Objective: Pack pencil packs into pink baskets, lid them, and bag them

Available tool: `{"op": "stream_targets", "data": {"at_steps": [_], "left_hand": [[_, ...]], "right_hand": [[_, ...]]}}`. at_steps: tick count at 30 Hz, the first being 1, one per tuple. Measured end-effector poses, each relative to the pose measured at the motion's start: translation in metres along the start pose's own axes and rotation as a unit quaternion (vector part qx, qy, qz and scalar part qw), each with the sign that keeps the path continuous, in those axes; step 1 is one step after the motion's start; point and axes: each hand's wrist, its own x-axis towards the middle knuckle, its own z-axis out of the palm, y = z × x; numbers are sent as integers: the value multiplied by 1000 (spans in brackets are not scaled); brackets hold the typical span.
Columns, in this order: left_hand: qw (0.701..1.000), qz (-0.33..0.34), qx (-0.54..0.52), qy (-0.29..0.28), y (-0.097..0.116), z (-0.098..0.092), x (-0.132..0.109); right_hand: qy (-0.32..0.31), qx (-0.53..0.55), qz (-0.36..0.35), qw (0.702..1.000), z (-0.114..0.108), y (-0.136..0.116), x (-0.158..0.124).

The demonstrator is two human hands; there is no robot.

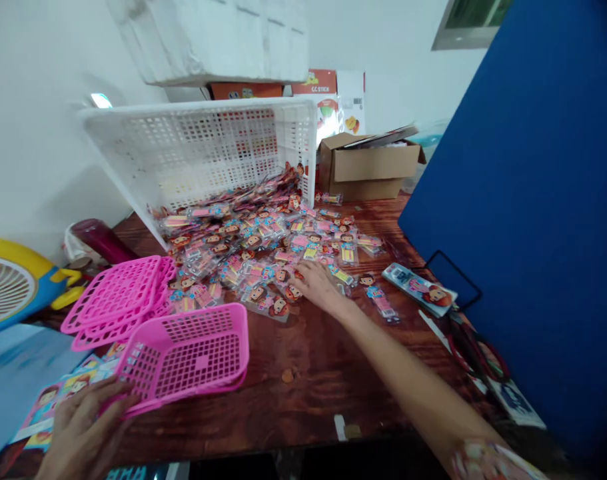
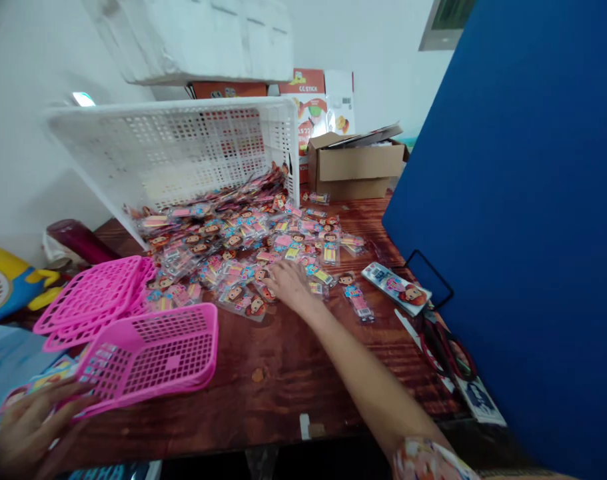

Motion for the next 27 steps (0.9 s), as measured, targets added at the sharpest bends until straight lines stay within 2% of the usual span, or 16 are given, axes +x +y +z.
{"op": "stream_targets", "data": {"at_steps": [3, 5, 7, 10, 13, 14, 17, 19, 21, 23, 25, 27], "left_hand": [[999, -41, 16, -13, -16, -9, -3], [997, -61, 34, -22, -16, -10, -3], [995, -86, 52, -23, -5, -9, -2], [995, -86, 50, -4, 35, -7, 4], [998, -52, 39, 7, 98, 2, 23], [998, -55, 12, -9, 120, 9, 33], [993, -34, -90, -69, 177, 42, 73], [986, -18, -144, -87, 197, 75, 104], [981, -12, -154, -121, 203, 112, 134], [974, 3, -124, -187, 200, 145, 159], [968, 15, -110, -224, 194, 169, 177], [964, 15, -96, -246, 189, 180, 187]], "right_hand": [[-70, -21, 36, 997, 41, 34, 23], [-81, -43, 11, 996, 60, 41, 21], [-81, -61, -49, 994, 65, 47, 7], [-108, -41, -162, 980, 53, 60, -30], [-151, 9, -222, 963, 32, 75, -78], [-164, 29, -229, 959, 26, 79, -94], [-175, 100, -224, 954, 15, 86, -133], [-122, 151, -175, 965, 11, 90, -144], [-41, 184, -86, 978, 8, 94, -145], [8, 182, -11, 983, 5, 101, -138], [11, 157, 27, 987, 3, 107, -128], [0, 126, 44, 991, 2, 111, -116]]}}
